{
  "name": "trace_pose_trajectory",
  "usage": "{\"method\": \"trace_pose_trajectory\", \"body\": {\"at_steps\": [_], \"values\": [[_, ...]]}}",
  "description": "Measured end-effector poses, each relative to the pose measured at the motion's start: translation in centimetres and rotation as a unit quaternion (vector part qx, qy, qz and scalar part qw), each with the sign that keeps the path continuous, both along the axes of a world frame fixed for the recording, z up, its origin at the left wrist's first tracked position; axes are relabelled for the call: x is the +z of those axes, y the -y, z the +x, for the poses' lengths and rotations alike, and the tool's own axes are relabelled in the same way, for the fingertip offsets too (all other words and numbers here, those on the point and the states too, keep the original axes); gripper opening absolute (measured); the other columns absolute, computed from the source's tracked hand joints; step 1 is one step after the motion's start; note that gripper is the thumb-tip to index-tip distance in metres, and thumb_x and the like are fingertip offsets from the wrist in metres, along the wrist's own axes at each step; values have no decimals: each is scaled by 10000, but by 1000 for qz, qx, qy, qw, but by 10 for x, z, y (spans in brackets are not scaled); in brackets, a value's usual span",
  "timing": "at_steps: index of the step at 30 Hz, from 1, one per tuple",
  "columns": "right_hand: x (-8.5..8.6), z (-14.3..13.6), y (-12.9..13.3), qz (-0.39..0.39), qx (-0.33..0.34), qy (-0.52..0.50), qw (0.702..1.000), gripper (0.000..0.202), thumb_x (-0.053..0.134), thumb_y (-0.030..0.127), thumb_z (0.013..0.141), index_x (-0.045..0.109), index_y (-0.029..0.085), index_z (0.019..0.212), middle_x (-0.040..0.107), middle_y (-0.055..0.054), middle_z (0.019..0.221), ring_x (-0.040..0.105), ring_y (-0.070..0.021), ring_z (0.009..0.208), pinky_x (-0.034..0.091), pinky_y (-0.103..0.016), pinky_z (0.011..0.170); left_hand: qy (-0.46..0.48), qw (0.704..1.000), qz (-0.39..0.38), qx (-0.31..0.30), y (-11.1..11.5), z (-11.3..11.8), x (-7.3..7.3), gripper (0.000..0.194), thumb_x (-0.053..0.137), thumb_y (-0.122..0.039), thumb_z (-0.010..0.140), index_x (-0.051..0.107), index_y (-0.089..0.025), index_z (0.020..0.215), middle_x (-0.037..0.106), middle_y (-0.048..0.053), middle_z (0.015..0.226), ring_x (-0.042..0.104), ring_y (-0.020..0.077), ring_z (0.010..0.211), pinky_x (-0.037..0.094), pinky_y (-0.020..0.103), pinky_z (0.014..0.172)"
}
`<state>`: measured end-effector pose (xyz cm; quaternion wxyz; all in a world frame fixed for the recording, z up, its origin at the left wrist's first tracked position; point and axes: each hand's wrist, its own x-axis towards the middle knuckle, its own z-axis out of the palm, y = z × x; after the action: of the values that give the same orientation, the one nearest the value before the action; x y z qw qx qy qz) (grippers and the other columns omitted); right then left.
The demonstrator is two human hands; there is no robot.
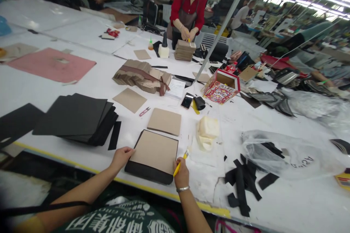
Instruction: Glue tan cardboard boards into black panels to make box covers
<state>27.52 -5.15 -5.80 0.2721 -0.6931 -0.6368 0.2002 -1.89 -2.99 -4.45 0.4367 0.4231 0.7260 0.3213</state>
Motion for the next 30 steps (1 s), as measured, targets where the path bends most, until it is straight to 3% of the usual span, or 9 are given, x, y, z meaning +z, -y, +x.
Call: {"method": "trace_pose_trajectory", "body": {"at_steps": [8, 16, 30], "values": [[-2, -1, -2, -18, -4, 9, 1000, 237, 392, 378, 815, 447, 178, 930, 606, -33, 717, 600, -172, 615, 427, -252, 567, 15, 999, -28, -8, -5, -3, -8, 282, 545, -391, 610, 663, -140, 661, 628, 15, 562, 561, 169, 569, 391, 241, 533], [5, -9, -4, -46, -40, 22, 998, 219, 361, 351, 825, 457, 177, 919, 549, 12, 590, 554, -161, 521, 388, -243, 524, -39, 996, -74, -39, -6, -4, -1, 286, 544, -431, 636, 645, -163, 628, 651, 10, 610, 589, 185, 645, 405, 238, 583], [4, -11, -6, -91, -67, 61, 992, 166, 397, 290, 826, 458, 185, 940, 560, 12, 622, 561, -152, 549, 352, -223, 518, -74, 992, -80, -64, -10, -3, -1, 288, 568, -464, 609, 645, -186, 610, 668, 3, 620, 607, 210, 691, 414, 243, 592]]}}
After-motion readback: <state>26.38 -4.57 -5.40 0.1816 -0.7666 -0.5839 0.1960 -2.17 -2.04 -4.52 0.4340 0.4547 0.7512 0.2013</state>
